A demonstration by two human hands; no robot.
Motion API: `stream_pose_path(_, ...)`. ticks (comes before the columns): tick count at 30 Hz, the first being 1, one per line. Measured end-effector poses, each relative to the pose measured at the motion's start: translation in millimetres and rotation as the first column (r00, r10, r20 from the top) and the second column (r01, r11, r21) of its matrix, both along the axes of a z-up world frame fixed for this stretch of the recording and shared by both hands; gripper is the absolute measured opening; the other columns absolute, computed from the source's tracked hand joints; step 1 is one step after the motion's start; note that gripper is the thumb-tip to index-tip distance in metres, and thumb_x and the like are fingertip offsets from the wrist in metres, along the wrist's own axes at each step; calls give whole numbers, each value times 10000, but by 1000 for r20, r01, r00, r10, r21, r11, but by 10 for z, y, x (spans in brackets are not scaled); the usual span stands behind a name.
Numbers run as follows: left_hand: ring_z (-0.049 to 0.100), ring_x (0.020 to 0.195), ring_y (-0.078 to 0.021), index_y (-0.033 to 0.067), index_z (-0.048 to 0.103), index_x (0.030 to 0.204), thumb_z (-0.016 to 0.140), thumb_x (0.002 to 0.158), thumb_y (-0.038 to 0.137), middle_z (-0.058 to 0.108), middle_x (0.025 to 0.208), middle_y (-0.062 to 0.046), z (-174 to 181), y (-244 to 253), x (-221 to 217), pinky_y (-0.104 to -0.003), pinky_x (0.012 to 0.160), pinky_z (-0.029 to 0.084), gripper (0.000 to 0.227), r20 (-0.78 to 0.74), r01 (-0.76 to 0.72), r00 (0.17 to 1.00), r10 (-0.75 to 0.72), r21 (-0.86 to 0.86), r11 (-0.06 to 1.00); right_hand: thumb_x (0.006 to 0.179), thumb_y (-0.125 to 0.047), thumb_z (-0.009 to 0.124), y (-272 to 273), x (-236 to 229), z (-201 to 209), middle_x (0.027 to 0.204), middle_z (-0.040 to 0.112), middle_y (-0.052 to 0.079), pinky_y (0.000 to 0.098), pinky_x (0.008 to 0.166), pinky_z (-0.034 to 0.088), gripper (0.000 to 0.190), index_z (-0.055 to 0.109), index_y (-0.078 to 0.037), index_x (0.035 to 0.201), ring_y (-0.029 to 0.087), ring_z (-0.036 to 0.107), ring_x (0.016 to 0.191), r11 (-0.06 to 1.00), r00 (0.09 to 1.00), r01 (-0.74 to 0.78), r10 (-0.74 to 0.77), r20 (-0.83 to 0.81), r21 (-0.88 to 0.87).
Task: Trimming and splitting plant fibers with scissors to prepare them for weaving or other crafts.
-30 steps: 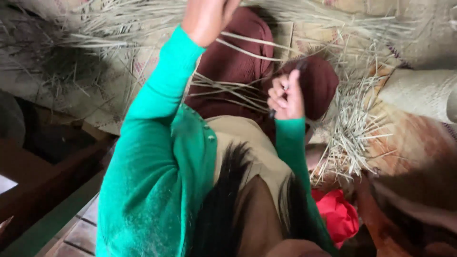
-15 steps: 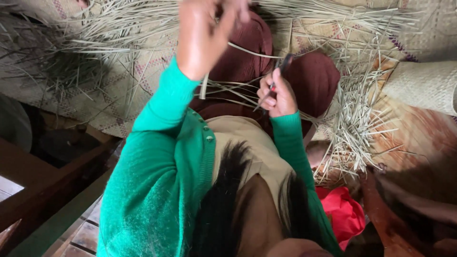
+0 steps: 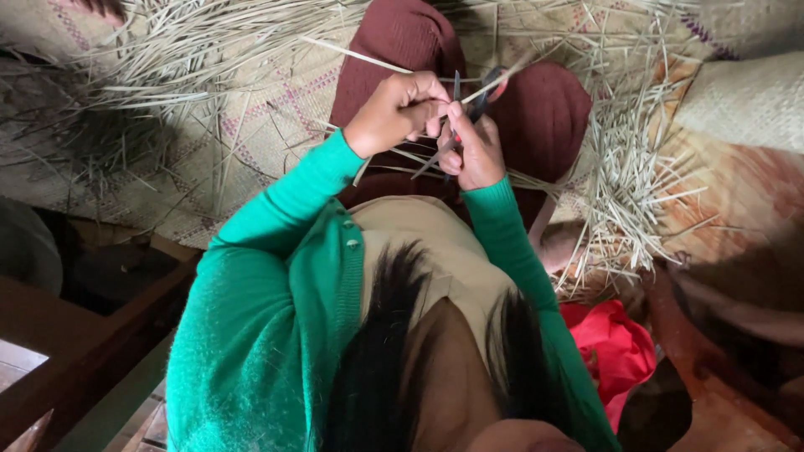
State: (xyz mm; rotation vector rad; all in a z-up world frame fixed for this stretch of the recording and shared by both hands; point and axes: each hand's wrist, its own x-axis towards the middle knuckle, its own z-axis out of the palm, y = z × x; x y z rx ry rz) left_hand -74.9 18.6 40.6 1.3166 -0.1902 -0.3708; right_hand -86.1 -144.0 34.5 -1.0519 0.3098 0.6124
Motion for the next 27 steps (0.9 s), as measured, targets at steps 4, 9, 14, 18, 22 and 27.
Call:
stream_pose_path(4,393,518,-43,20,566,872,473,875,-2,480,612,3,-61,84,16,-159,466,316,95,34,101,994,-103,39,994,830,-252,539,-23,7,66,475,420,47,194,265,187,279,446,-36,680,68,288,299,1000,999,28,-28,-18,-1)
stream_pose_path(9,421,550,-81,9,543,850,478,866,-37,453,654,-12,-212,322,-2,-204,515,340,81,261,39,959,-110,263,964,828,-332,526,-181,48,-2,501,420,2,178,254,166,351,461,-67,609,32,266,306,983,996,9,8,-94,183)
stream_pose_path(14,410,548,-143,-20,569,868,517,861,-37,532,759,-71,-404,664,-68,-250,520,343,55,428,-160,901,-68,474,866,828,-381,524,-514,108,-18,568,473,-21,146,278,184,291,458,-140,680,7,302,341,915,994,9,34,-100,404)
stream_pose_path(18,454,525,-138,-33,582,864,543,823,-116,569,701,-63,-562,935,-114,-240,506,373,101,436,-282,900,-2,587,759,811,-395,553,-536,93,102,563,493,-45,138,282,239,336,437,-149,613,-1,327,332,944,999,32,-32,-6,329)
stream_pose_path(22,566,594,-255,19,589,875,572,816,-12,615,782,-107,-537,794,-22,-342,561,447,68,564,-420,810,-159,748,514,832,-280,566,-323,57,193,570,468,16,174,276,188,257,443,-88,715,40,308,336,959,991,99,-118,59,265)
stream_pose_path(27,567,958,-269,64,468,1203,431,934,259,584,932,-109,126,113,-22,-497,1037,102,334,566,-231,800,-199,597,769,846,-208,521,-73,-20,216,468,404,23,196,270,177,249,436,-48,675,62,282,304,997,991,69,-73,108,43)
